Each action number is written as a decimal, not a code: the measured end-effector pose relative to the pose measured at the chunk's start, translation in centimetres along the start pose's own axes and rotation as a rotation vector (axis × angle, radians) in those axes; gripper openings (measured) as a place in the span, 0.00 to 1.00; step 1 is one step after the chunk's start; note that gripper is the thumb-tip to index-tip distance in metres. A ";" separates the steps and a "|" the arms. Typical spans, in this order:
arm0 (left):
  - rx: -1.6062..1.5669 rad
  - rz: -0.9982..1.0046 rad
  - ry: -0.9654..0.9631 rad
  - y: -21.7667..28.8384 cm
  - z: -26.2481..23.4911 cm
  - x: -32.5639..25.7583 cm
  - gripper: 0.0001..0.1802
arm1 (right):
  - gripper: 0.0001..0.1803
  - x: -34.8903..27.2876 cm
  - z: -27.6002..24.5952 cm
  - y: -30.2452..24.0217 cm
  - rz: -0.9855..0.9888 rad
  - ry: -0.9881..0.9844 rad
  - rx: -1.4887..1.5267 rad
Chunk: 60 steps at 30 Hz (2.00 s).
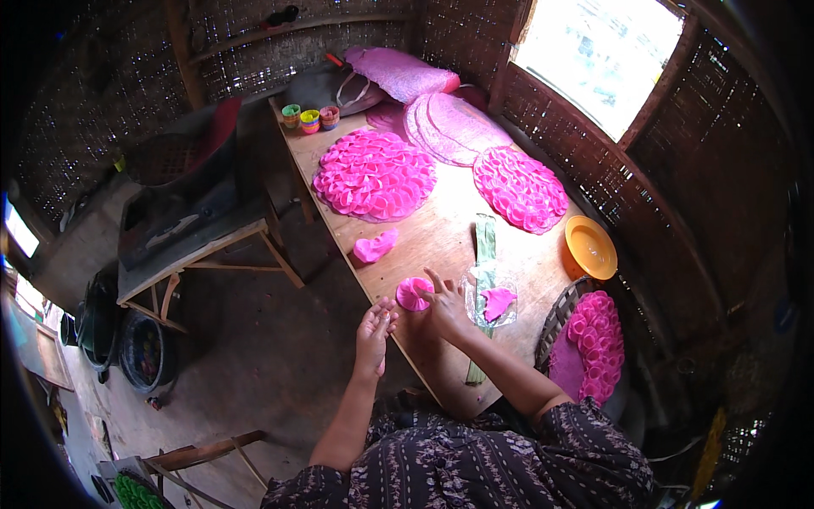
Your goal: The person shapes pink candy into flower-like forms by hand. They repeatedly roll, flatten, and pinch the candy, then place the finished pieces into a basket on the table.
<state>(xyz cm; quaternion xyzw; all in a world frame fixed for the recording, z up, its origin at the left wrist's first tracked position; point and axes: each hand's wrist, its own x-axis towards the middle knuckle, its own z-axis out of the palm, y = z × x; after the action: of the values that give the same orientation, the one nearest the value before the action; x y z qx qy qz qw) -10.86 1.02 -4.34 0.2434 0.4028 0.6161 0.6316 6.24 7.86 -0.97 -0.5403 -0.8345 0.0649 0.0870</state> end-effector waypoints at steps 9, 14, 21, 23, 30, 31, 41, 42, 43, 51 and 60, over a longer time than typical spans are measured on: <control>-0.026 -0.006 -0.013 -0.6 -0.9 0.5 0.19 | 0.28 -1.4 0.9 -1.2 0.034 -0.058 -0.061; 0.048 0.031 -0.026 0.1 -0.7 0.9 0.23 | 0.28 -1.2 0.4 -0.8 0.013 0.073 -0.044; -0.162 -0.251 -0.077 2.6 0.5 1.4 0.33 | 0.28 -3.1 -4.3 -0.9 -0.107 0.191 0.056; -0.213 -0.279 -0.143 2.5 1.3 1.2 0.36 | 0.30 -5.0 -4.5 -1.3 -0.216 0.238 -0.035; -0.168 -0.432 -0.222 2.2 3.3 0.0 0.41 | 0.35 -8.7 -3.1 0.7 -0.114 0.156 0.338; -0.159 -0.500 -0.179 2.4 3.5 -0.2 0.41 | 0.34 -8.9 -3.4 1.6 -0.008 0.090 0.647; 0.171 -0.438 -0.401 0.1 7.9 -2.2 0.40 | 0.30 -12.4 -3.9 3.7 0.462 -0.021 1.888; 0.192 -0.430 -0.407 -0.5 8.0 -2.3 0.40 | 0.31 -12.7 -3.7 3.9 0.447 0.034 1.713; 0.216 -0.435 -0.400 -1.0 8.1 -2.5 0.39 | 0.33 -13.3 -3.5 4.0 0.470 0.074 1.528; 0.561 0.010 -0.563 -4.1 10.9 -5.5 0.41 | 0.36 -17.5 -5.4 5.3 0.488 0.316 1.189; 0.589 0.122 -0.570 -3.7 10.2 -4.4 0.42 | 0.42 -30.5 -11.3 16.8 0.960 0.756 0.430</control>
<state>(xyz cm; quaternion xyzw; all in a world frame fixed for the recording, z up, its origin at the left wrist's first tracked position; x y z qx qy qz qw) -0.09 -1.79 -0.69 0.5981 0.3557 0.4185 0.5836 35.82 -12.95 4.38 -0.8094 -0.3802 0.0675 0.4424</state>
